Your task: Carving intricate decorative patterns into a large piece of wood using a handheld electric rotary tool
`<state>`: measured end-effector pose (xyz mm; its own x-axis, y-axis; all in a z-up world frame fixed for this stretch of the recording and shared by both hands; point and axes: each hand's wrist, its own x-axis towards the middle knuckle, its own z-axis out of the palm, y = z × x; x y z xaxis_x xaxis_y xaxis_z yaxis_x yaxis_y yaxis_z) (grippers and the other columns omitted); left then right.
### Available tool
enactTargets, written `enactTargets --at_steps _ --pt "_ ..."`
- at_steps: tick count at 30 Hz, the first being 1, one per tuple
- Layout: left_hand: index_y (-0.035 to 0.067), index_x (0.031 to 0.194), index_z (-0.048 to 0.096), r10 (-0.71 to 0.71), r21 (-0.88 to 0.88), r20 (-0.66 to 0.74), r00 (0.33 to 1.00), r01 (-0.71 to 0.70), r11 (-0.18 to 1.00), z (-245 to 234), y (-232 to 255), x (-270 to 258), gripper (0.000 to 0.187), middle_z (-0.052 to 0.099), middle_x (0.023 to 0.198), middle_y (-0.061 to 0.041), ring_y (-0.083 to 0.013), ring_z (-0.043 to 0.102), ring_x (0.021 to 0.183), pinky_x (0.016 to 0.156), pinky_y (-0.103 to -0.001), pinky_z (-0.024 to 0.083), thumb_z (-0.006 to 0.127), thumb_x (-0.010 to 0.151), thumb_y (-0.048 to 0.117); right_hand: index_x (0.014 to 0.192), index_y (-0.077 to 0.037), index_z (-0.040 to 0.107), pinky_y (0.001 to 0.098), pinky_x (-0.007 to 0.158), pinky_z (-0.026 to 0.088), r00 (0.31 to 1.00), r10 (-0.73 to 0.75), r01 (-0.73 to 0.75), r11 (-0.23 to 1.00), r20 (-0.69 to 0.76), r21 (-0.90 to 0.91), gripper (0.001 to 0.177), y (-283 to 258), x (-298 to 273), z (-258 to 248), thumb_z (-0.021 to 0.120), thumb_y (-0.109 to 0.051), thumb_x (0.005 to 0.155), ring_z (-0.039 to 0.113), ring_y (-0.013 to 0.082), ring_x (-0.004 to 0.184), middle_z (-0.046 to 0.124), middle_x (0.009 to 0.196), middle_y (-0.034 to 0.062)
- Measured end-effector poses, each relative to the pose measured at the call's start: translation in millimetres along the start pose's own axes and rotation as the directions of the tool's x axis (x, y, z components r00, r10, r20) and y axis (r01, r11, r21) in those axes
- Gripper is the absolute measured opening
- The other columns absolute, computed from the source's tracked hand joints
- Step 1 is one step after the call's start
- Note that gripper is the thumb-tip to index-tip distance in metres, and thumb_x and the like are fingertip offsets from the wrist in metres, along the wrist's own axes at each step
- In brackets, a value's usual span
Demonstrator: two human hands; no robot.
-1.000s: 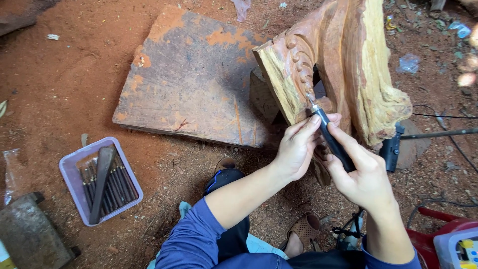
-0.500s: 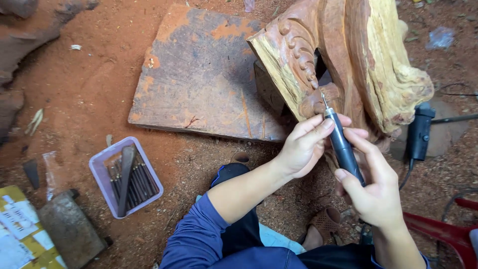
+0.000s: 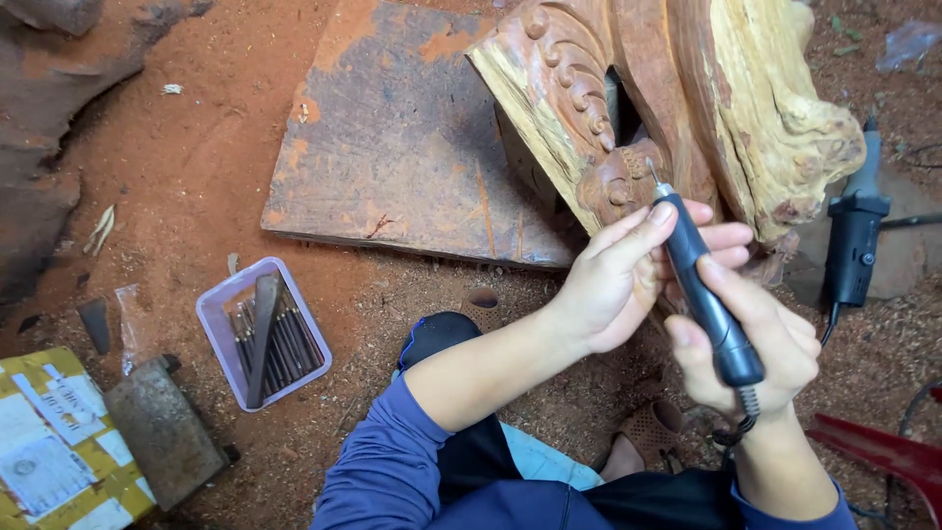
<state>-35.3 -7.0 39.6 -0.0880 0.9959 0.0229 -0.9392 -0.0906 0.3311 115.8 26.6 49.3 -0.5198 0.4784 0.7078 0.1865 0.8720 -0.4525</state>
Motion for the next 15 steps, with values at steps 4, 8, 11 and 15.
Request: enactTargets --at_steps 4,8,11,15 --pt "-0.005 0.135 0.064 0.102 0.143 0.089 0.991 -0.114 0.983 -29 12 22 0.036 0.055 0.151 -0.024 -0.0314 0.057 0.135 0.122 -0.042 0.041 0.051 0.115 0.022 0.129 0.02 0.062 0.0441 0.099 0.056 0.997 0.073 -0.073 0.986 0.006 0.147 0.047 1 19 7 0.064 -0.016 0.098 0.069 0.042 0.108 0.067 0.122 0.0359" --pt "-0.004 0.129 0.067 0.145 0.184 0.031 0.989 -0.149 0.972 -44 17 33 0.033 0.049 0.157 -0.018 -0.0225 0.051 0.14 0.106 -0.028 0.043 0.055 0.111 0.021 0.125 0.017 0.064 0.0472 0.108 0.054 0.997 0.072 -0.065 0.982 -0.034 0.178 0.042 2 31 21 0.064 -0.016 0.099 0.068 0.0438 0.114 0.068 0.12 0.0314" --pt "0.003 0.129 0.062 0.143 0.163 -0.026 0.989 -0.137 0.977 -41 21 34 0.027 0.058 0.146 -0.018 -0.0212 0.059 0.13 0.099 -0.026 0.047 0.055 0.11 0.021 0.124 0.015 0.066 0.0504 0.112 0.053 0.997 0.063 -0.057 0.988 -0.043 0.147 0.041 5 33 27 0.064 -0.018 0.1 0.066 0.046 0.118 0.069 0.119 0.0274" --pt "0.016 0.122 0.06 0.121 0.051 -0.039 0.992 -0.119 0.992 -44 23 35 0.014 0.06 0.141 -0.025 -0.0231 0.065 0.119 0.089 -0.027 0.052 0.058 0.108 0.02 0.124 0.013 0.067 0.0483 0.113 0.053 0.996 0.091 -0.087 0.988 -0.022 0.126 0.04 3 36 30 0.064 -0.019 0.1 0.066 0.0461 0.12 0.07 0.12 0.0247"
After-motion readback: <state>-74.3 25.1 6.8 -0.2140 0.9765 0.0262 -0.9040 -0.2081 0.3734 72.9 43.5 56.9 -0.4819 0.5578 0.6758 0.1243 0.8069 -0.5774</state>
